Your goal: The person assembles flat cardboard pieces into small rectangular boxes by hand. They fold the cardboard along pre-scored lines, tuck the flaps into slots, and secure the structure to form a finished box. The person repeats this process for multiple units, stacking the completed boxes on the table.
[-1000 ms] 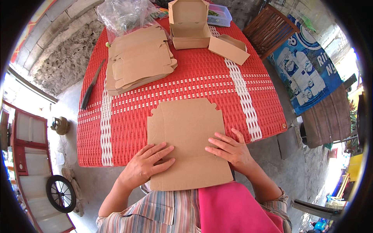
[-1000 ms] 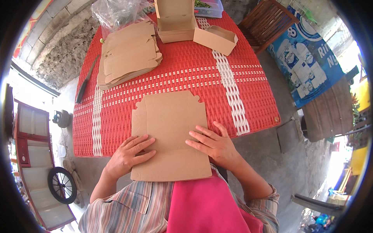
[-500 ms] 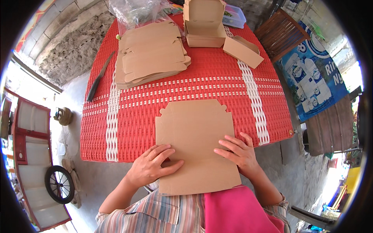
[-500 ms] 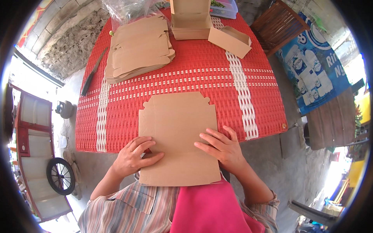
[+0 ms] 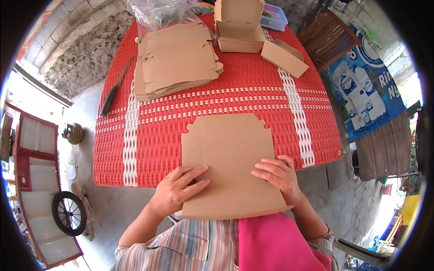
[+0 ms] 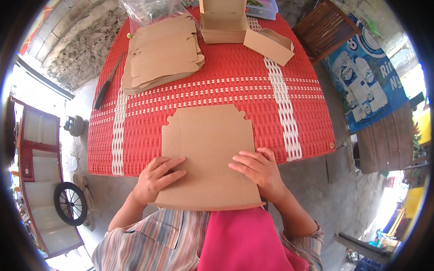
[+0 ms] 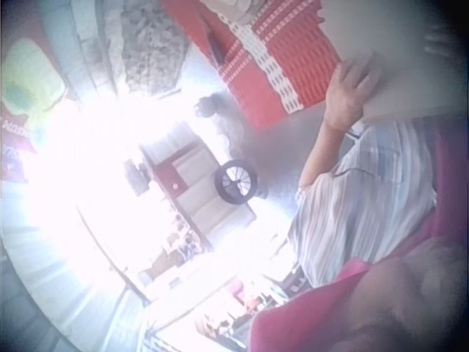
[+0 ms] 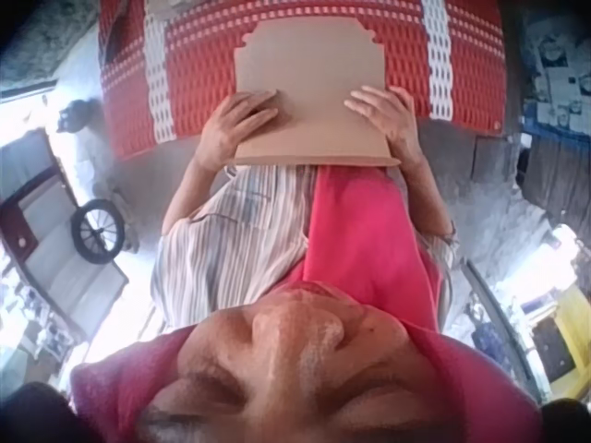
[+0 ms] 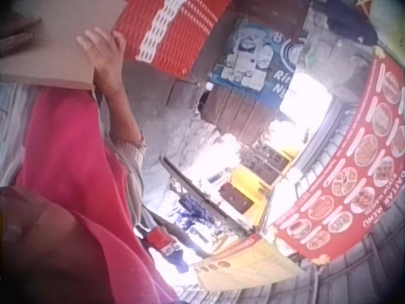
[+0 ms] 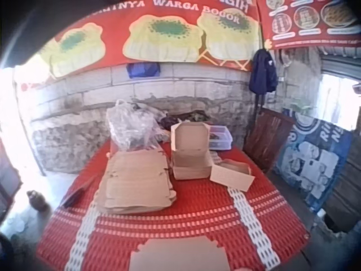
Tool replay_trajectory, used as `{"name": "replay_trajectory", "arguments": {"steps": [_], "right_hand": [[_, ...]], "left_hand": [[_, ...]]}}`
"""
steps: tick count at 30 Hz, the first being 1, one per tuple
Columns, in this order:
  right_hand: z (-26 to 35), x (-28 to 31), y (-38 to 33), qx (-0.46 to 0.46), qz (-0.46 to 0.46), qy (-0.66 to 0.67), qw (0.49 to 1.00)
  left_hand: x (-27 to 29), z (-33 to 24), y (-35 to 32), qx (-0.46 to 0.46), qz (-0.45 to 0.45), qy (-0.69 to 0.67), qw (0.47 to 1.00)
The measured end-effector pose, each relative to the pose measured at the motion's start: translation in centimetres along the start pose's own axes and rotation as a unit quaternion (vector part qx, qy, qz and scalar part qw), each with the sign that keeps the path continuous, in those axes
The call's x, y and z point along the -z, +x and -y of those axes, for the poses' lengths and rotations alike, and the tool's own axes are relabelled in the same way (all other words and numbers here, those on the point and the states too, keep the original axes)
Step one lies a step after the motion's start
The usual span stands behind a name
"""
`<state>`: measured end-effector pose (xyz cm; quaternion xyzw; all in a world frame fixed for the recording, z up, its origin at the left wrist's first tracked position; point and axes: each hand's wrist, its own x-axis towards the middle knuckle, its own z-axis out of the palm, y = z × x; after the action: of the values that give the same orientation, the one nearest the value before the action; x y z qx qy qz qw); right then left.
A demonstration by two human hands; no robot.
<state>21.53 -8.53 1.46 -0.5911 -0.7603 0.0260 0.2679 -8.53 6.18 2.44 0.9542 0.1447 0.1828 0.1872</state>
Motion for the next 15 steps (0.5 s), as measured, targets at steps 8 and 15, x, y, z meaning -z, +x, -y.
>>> {"name": "replay_trajectory", "arguments": {"steps": [8,15], "right_hand": [[-0.5,-0.6,1.9,-0.151,-0.085,0.136,0.975],[-0.5,-2.7,3.3,-0.312,-0.133,0.199,0.920]], "left_hand": [[-1.3,-0.4,1.6,0.226,-0.127,-0.191,0.947],[-3.0,-0.3,4.3,0.325,-0.232,-0.280,0.873]]}}
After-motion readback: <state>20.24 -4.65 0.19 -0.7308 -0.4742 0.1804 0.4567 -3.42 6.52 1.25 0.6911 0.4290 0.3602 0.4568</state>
